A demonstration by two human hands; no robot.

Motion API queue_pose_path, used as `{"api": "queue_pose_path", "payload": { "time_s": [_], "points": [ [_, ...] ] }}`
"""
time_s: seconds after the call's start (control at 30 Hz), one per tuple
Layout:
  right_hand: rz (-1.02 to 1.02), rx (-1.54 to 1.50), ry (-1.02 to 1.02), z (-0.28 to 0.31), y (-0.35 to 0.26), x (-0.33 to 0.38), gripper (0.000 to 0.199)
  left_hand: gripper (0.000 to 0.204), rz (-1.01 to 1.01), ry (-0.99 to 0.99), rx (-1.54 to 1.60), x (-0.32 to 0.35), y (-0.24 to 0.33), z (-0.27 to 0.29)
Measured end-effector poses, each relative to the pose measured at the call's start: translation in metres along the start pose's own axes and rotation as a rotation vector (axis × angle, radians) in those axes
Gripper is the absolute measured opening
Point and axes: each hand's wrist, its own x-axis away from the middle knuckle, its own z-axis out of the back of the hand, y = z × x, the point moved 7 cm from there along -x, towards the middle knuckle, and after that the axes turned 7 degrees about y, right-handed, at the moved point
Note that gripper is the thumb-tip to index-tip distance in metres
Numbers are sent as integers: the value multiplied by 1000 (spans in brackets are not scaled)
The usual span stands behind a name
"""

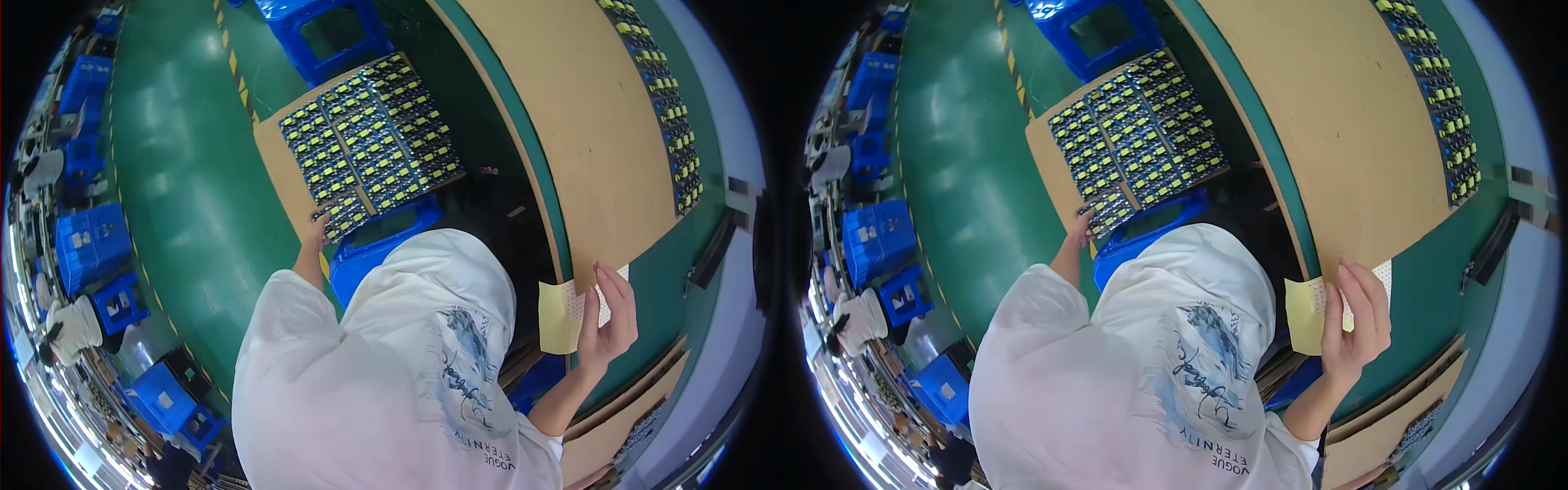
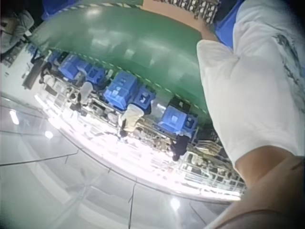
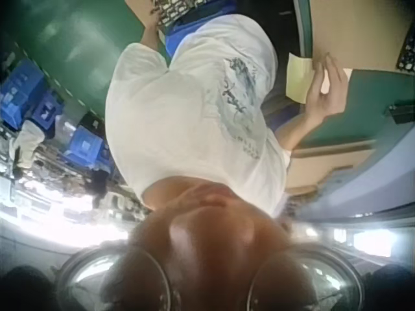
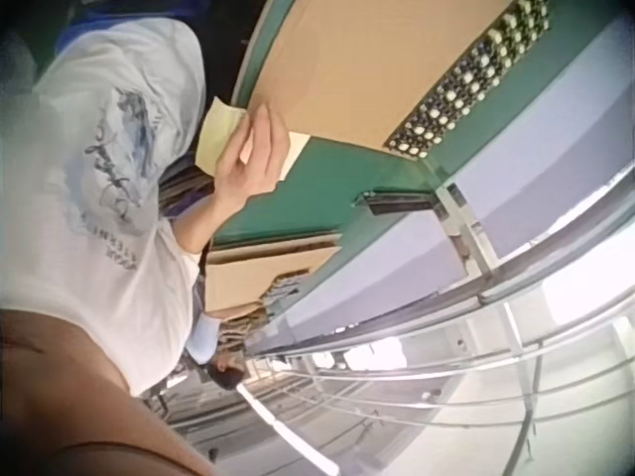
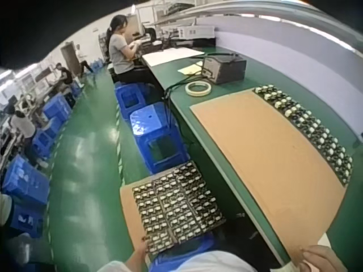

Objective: Inspecting and sorting printed circuit board assemblies with transformers at a manufacturing station.

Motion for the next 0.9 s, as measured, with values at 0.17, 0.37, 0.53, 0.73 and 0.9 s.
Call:
{"api": "queue_pose_path", "payload": {
  "time_s": [0.17, 0.37, 0.53, 0.73, 0.9],
  "points": [
    [-32, 24, 95, 6, 7, -6, 22, 52, -300, 321, -123, -34, 3, 4],
    [-64, 58, 156, 24, 20, 6, 20, 59, -350, 398, -23, -30, 9, -8],
    [-156, -26, 230, 38, 45, 31, 17, 57, -357, 712, -365, -26, -4, 24],
    [-244, -19, 316, 65, 68, 57, 18, 61, 132, 389, 293, -8, -60, 5],
    [-285, -31, 312, 56, 74, 60, 18, 70, 263, 149, 563, -20, -57, 7]
  ]
}}
